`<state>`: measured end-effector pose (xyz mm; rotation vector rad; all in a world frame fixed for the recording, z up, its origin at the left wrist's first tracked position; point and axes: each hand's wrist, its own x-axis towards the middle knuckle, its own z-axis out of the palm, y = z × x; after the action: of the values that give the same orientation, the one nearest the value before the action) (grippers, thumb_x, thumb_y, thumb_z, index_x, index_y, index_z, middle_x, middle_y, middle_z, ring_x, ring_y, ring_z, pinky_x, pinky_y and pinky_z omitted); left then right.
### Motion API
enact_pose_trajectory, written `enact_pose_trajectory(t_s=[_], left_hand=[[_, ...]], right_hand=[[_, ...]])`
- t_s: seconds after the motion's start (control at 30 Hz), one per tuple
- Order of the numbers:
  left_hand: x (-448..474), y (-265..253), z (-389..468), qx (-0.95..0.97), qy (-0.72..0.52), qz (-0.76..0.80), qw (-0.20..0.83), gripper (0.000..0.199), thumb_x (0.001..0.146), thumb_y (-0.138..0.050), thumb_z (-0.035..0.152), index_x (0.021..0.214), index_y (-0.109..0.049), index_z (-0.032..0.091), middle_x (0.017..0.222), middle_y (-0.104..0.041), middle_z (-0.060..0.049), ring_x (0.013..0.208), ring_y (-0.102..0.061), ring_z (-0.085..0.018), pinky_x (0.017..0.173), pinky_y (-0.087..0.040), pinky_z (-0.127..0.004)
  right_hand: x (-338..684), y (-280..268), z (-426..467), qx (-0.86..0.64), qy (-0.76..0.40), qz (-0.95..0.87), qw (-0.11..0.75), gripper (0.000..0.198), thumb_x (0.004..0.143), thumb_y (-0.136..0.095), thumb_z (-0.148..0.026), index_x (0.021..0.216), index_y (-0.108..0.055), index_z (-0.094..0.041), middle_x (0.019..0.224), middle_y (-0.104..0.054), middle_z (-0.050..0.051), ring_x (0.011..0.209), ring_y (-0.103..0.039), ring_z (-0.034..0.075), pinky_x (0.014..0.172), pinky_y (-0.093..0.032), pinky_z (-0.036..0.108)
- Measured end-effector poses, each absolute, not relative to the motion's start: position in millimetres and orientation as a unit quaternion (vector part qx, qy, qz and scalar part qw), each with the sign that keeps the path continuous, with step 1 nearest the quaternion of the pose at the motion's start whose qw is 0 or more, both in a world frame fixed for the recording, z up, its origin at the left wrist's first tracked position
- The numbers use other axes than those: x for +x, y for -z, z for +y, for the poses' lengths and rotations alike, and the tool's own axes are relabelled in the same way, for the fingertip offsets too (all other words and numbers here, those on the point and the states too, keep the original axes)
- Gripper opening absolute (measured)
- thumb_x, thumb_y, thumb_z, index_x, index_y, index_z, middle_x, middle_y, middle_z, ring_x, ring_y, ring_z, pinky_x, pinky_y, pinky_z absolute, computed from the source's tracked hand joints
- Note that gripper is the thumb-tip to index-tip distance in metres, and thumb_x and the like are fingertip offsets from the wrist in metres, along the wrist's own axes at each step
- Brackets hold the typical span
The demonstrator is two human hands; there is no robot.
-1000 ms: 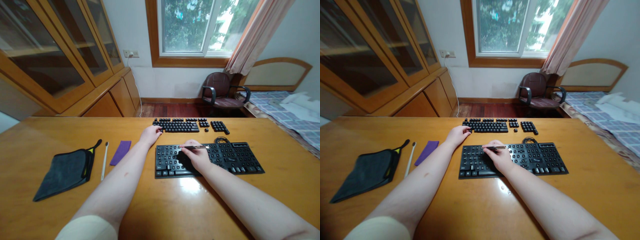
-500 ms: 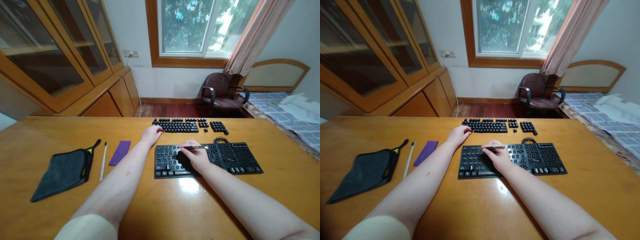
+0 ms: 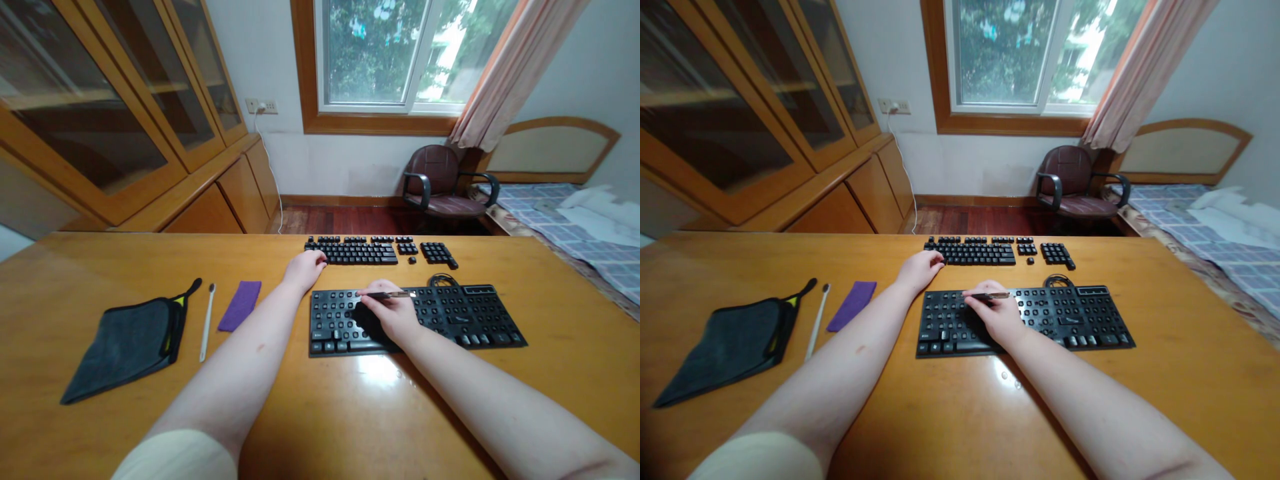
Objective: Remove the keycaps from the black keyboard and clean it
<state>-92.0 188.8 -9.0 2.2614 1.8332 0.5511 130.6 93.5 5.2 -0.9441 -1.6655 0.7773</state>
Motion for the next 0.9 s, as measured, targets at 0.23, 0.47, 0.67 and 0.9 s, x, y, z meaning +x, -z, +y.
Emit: enact_pose_trajectory(t_s=[0.23, 0.47, 0.67, 0.9], left_hand=[[-90.9, 9.0, 188.2, 0.758, -0.187, 0.619, 0.086, 0.013, 0.079, -0.057, 0.030, 0.090, -0.063, 0.024, 0.089, -0.066, -0.002, 0.081, -0.060, -0.018, 0.071, -0.044, -0.026], [-89.7, 6.6, 187.1, 0.760, -0.186, 0.618, 0.085, 0.013, 0.079, -0.057, 0.030, 0.089, -0.063, 0.024, 0.092, -0.065, -0.003, 0.084, -0.060, -0.018, 0.074, -0.045, -0.027], [-90.4, 7.9, 187.9, 0.761, -0.183, 0.616, 0.082, 0.015, 0.080, -0.056, 0.030, 0.091, -0.064, 0.024, 0.095, -0.065, -0.003, 0.088, -0.059, -0.019, 0.077, -0.045, -0.027], [-89.3, 6.5, 186.9, 0.762, -0.181, 0.616, 0.080, 0.016, 0.080, -0.055, 0.030, 0.092, -0.064, 0.024, 0.096, -0.066, -0.004, 0.088, -0.060, -0.020, 0.077, -0.046, -0.028]], right_hand=[[130.2, -5.5, 93.1, -0.393, -0.321, -0.696, 0.509, 0.011, 0.081, -0.061, -0.027, 0.084, -0.071, -0.022, 0.075, -0.063, 0.003, 0.073, -0.060, 0.017, 0.069, -0.049, 0.031], [130.0, -5.7, 93.3, -0.391, -0.325, -0.692, 0.512, 0.010, 0.081, -0.062, -0.027, 0.083, -0.070, -0.022, 0.076, -0.063, 0.003, 0.074, -0.060, 0.016, 0.070, -0.049, 0.030], [129.9, -5.8, 92.9, -0.394, -0.325, -0.693, 0.508, 0.011, 0.081, -0.061, -0.028, 0.083, -0.071, -0.022, 0.076, -0.064, 0.003, 0.074, -0.060, 0.017, 0.070, -0.049, 0.032], [130.2, -8.0, 93.0, -0.395, -0.329, -0.695, 0.504, 0.012, 0.081, -0.061, -0.028, 0.083, -0.071, -0.021, 0.076, -0.064, 0.004, 0.074, -0.061, 0.018, 0.071, -0.050, 0.032]])
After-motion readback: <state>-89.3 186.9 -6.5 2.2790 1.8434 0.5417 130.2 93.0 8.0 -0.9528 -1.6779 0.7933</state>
